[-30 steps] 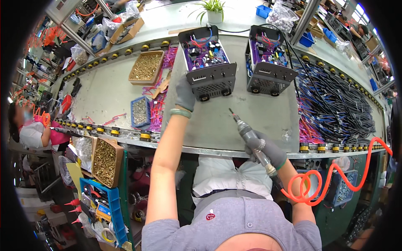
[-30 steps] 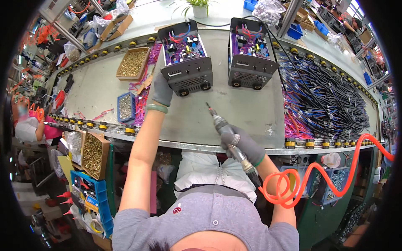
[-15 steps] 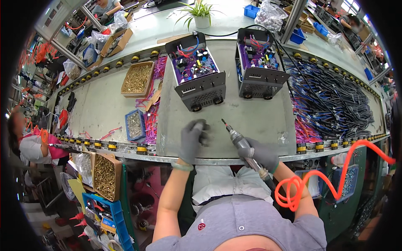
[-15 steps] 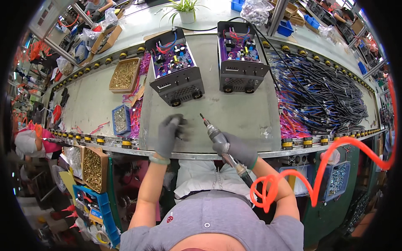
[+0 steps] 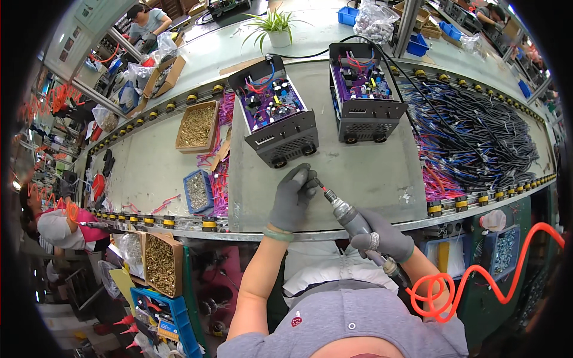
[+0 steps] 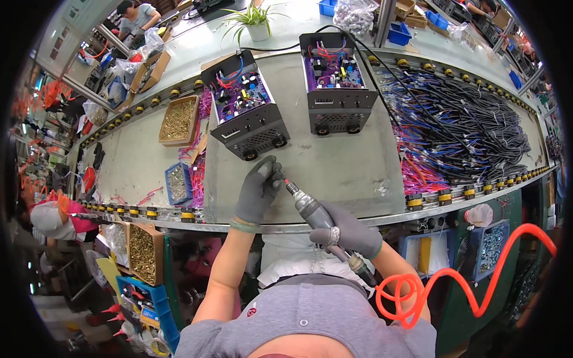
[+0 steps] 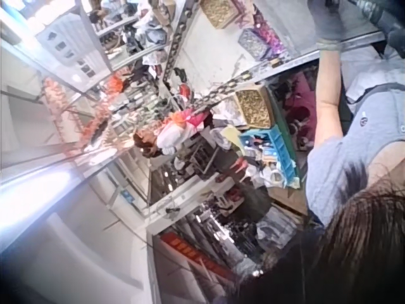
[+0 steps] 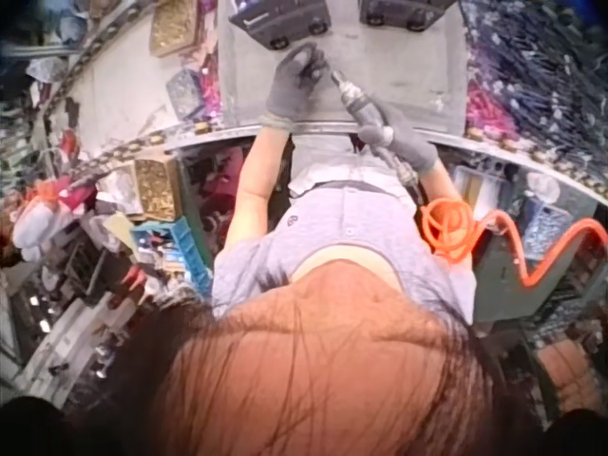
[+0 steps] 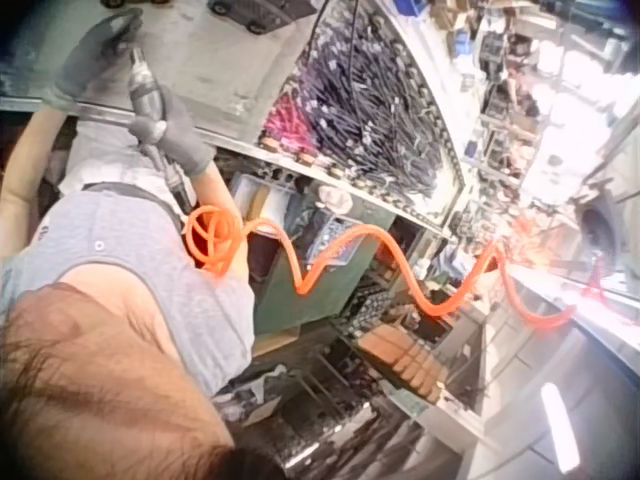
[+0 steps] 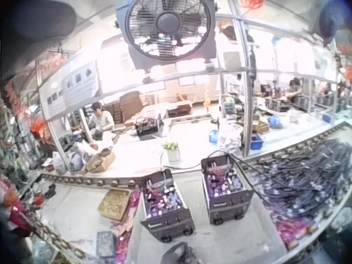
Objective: The person assembles electronic power supply units on a factory assembly line. They connect various colored wires to circuit boards, secure internal components, and use a pneumatic screwdriver to fasten screws into the metal chassis. The person handles multiple units sequentially, moving them along the workbench as they are completed.
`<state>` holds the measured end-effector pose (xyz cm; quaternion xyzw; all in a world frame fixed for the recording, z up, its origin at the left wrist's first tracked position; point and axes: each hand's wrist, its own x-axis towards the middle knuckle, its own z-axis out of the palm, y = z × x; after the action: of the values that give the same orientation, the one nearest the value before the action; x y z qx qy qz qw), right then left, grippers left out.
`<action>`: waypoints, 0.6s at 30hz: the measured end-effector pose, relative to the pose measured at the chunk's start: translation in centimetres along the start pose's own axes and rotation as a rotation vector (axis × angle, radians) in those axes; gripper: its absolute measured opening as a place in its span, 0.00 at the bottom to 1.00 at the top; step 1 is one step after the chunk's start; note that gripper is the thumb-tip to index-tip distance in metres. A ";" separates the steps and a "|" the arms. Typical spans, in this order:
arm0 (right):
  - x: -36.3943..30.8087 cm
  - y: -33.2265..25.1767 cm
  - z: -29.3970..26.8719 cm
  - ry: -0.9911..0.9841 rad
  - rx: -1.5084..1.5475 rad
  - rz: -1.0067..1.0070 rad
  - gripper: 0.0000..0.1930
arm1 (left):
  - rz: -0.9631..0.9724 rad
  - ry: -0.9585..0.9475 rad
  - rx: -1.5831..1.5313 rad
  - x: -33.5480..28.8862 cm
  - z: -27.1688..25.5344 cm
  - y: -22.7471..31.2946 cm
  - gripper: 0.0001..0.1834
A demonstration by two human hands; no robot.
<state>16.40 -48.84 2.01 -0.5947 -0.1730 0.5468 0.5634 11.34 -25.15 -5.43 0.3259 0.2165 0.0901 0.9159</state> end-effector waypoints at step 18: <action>0.8 1.3 -1.0 0.134 -0.656 -0.212 0.37 | 0.020 -0.001 0.722 -1.3 2.7 1.9 0.14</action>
<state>17.01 -49.09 0.30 -0.7574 -0.3627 0.3604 0.4061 11.42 -25.55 -1.88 0.6304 0.2309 0.0167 0.7410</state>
